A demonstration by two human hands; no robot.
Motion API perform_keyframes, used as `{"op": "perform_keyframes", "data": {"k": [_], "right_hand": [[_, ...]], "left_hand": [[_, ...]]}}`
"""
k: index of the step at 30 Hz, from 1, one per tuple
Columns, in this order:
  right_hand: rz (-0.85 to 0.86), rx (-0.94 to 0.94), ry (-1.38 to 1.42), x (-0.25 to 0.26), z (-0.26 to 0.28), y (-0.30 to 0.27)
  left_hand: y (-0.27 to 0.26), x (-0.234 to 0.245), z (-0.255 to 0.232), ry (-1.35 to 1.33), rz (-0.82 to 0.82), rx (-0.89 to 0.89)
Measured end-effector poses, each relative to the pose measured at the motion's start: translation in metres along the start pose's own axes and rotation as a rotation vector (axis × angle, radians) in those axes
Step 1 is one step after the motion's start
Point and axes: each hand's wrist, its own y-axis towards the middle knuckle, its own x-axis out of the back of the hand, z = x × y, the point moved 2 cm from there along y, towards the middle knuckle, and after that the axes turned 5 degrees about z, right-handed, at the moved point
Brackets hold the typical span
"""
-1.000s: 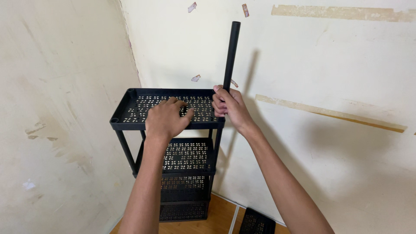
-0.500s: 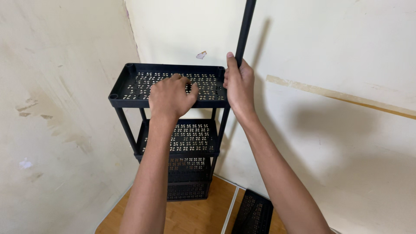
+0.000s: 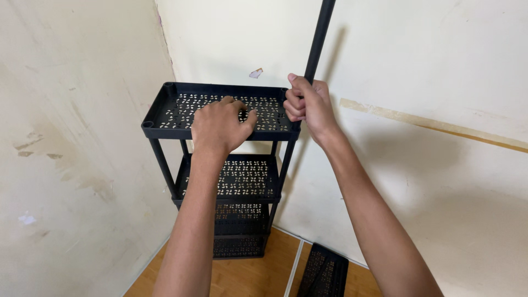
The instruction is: The person assembles a black perforated metal shelving unit by stacking trays and inserting vertical support poles. They align the trays, then slide poles through the corner holes to connect the levels.
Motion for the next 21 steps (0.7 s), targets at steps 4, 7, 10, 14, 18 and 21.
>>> {"op": "perform_keyframes", "data": {"k": [4, 7, 10, 14, 18, 21], "right_hand": [[-0.207, 0.023, -0.149, -0.021, 0.001, -0.004], [-0.338, 0.105, -0.308, -0.032, -0.002, -0.013], [-0.376, 0.078, -0.265, -0.031, -0.007, -0.005], [-0.398, 0.067, -0.245, -0.024, -0.019, 0.007], [-0.158, -0.022, -0.025, -0.011, -0.019, 0.010], [-0.077, -0.049, 0.071, -0.005, -0.018, 0.011]], "left_hand": [[0.005, 0.001, 0.005, -0.009, 0.041, 0.010], [0.006, -0.001, 0.007, -0.007, 0.036, -0.002], [0.009, -0.001, 0.010, -0.017, 0.034, -0.009], [0.008, 0.001, 0.015, -0.028, 0.040, -0.031], [0.009, 0.006, 0.020, -0.033, 0.118, -0.025], [0.010, 0.005, 0.023, -0.048, 0.088, -0.077]]}}
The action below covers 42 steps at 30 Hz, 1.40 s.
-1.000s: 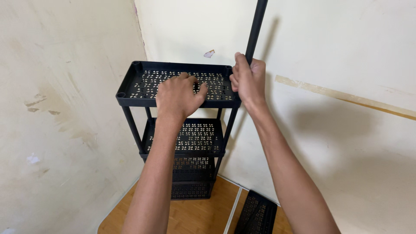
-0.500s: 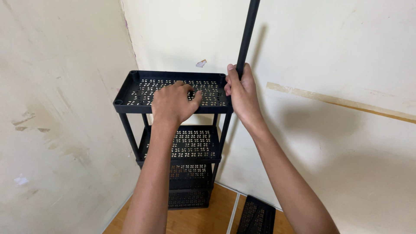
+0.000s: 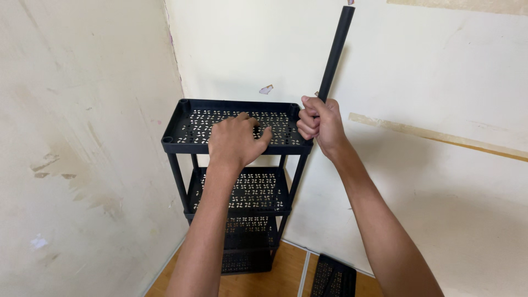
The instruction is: The person assembles a black perforated metal shelving unit by stacking trays and inserting vertical support poles. They align the trays, then slide poles through the corner holes to connect the levels.
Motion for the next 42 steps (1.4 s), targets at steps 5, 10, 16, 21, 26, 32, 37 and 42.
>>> {"op": "perform_keyframes", "data": {"k": [5, 10, 16, 21, 26, 32, 37, 42], "right_hand": [[-0.062, 0.038, -0.107, -0.012, 0.000, -0.002], [-0.346, 0.190, -0.370, -0.037, -0.005, -0.016], [-0.446, 0.104, -0.388, -0.042, -0.008, -0.010], [-0.424, 0.092, -0.307, -0.038, -0.010, 0.001], [-0.250, 0.003, -0.201, -0.026, -0.006, 0.000], [-0.253, 0.036, -0.191, -0.028, -0.010, -0.007], [-0.395, 0.122, -0.285, -0.044, -0.015, -0.012], [-0.453, 0.112, -0.357, -0.038, -0.027, -0.016]], "left_hand": [[0.009, -0.005, 0.008, 0.007, -0.051, -0.045], [0.019, -0.011, 0.010, 0.018, -0.019, -0.033], [0.019, -0.010, 0.015, 0.005, -0.018, -0.055], [0.015, -0.003, 0.017, -0.018, 0.023, -0.083], [0.012, 0.004, 0.020, -0.030, 0.022, -0.127], [0.011, -0.001, 0.022, -0.021, 0.012, -0.146], [0.015, 0.001, 0.023, -0.015, -0.019, -0.152], [0.013, -0.002, 0.018, -0.032, 0.022, -0.131]]}}
